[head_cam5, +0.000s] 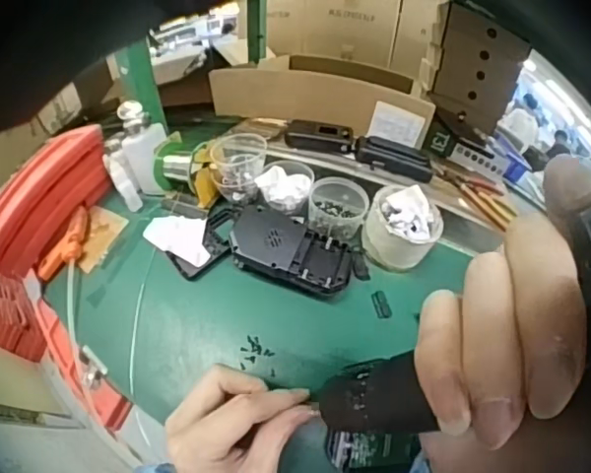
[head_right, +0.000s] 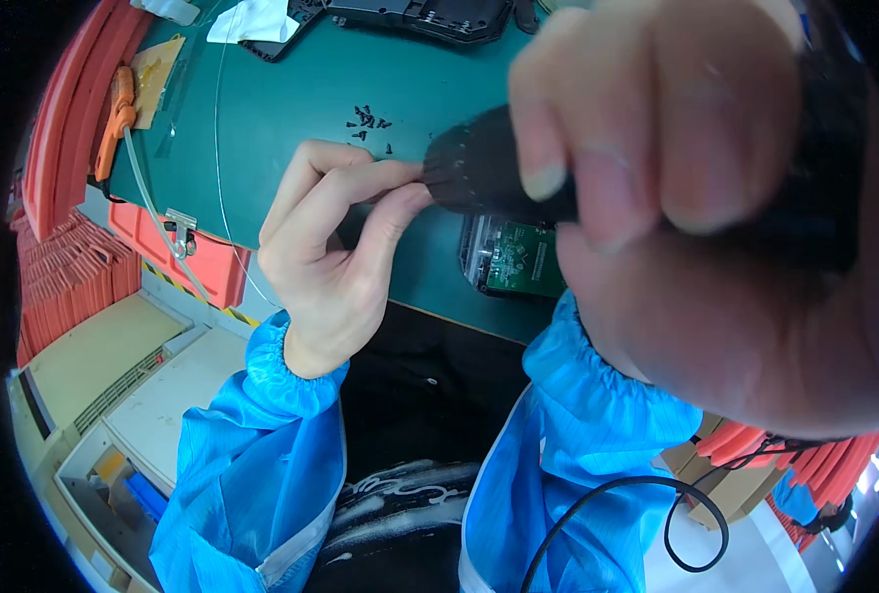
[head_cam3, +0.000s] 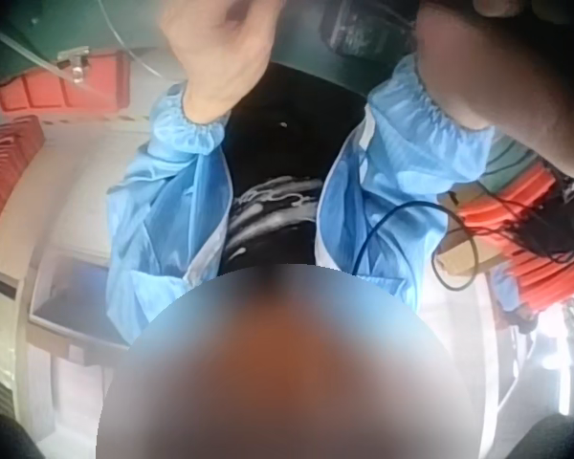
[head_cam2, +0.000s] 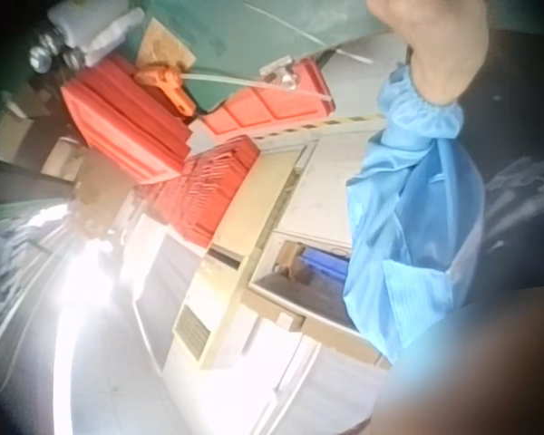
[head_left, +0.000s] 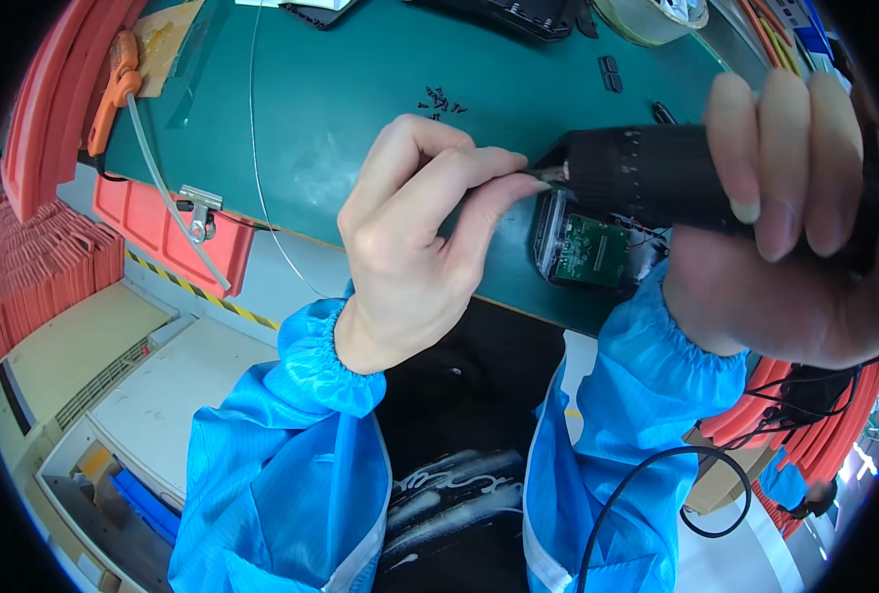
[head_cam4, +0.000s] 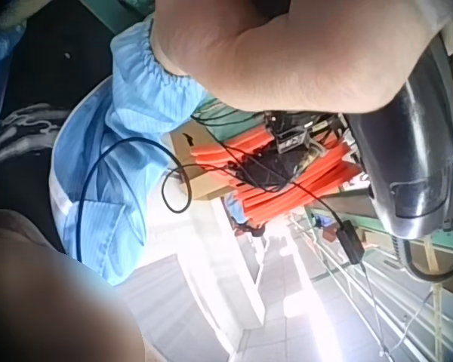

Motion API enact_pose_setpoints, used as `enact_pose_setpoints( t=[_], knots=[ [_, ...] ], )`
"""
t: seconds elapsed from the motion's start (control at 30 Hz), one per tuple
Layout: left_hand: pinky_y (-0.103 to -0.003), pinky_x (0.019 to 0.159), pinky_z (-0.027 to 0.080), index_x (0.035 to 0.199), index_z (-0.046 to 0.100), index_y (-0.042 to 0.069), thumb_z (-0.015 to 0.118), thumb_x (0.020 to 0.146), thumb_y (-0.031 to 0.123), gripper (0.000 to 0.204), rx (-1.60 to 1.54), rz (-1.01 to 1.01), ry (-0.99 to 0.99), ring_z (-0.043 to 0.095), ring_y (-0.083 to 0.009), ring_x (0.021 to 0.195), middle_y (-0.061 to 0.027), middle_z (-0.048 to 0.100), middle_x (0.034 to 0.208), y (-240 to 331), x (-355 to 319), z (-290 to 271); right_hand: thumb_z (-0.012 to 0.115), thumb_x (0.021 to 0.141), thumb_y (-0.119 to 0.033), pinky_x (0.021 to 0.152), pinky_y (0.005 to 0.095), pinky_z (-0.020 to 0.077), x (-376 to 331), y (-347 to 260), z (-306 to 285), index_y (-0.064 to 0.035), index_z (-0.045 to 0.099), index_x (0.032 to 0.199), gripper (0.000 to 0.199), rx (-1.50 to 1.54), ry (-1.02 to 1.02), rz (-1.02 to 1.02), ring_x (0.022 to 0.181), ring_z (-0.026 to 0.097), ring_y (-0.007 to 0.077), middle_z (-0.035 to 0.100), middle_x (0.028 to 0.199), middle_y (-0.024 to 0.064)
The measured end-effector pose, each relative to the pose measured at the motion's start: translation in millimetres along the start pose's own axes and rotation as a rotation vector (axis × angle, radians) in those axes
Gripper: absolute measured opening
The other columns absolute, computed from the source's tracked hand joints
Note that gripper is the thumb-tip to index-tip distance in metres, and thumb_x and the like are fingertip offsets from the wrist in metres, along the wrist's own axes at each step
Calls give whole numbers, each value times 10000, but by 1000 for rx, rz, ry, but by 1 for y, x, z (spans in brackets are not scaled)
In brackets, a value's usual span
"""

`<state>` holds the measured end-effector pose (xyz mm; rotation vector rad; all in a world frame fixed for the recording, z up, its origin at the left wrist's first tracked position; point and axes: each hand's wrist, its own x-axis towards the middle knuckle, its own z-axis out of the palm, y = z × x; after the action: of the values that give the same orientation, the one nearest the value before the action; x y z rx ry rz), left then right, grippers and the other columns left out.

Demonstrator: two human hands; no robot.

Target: Assembling a handheld electronic device using an electric screwdriver.

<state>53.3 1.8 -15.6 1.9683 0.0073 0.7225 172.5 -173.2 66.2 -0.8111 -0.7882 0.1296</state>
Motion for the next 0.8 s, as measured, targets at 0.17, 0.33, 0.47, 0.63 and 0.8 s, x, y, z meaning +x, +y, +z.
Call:
enact_pose_setpoints(
  t=[0.17, 0.33, 0.47, 0.63, 0.8],
  knots=[
    [-296, 571, 456, 929, 751, -41, 771, 838, -55, 94, -60, 28, 97, 587, -177, 674, -112, 623, 888, 3, 0, -5, 556, 968, -360, 665, 327, 393, -1, 2, 3, -85, 646, 1131, 332, 2, -30, 2, 660, 499, 108, 538, 783, -21],
    [-292, 524, 417, 822, 706, -63, 696, 876, -67, 56, -164, 1, 125, 548, -163, 615, -124, 626, 821, 3, -9, -15, 557, 968, -363, 668, 328, 395, -3, 0, 9, -89, 647, 1121, 326, -9, -50, 6, 663, 502, 109, 539, 786, -19],
    [-292, 488, 375, 737, 658, -55, 688, 902, -23, 171, -290, 144, 105, 507, -155, 566, -115, 602, 726, -11, -14, -14, 560, 966, -363, 669, 328, 398, -1, -1, 11, -92, 646, 1114, 321, -17, -68, 3, 664, 505, 109, 541, 786, -18],
    [-286, 483, 358, 685, 641, -34, 678, 929, 13, 251, -395, 134, 84, 498, -159, 559, -108, 589, 677, -11, -17, -15, 572, 956, -357, 669, 323, 406, 1, 6, 19, -96, 642, 1095, 304, -41, -56, 3, 661, 511, 107, 546, 782, -18],
    [-289, 479, 358, 667, 638, -28, 674, 932, 16, 271, -369, 116, 66, 504, -163, 560, -108, 589, 683, -5, -15, -15, 585, 947, -352, 669, 318, 415, 10, 24, 33, -101, 637, 1077, 287, -53, -59, 2, 658, 518, 106, 551, 777, -18]
  ],
)
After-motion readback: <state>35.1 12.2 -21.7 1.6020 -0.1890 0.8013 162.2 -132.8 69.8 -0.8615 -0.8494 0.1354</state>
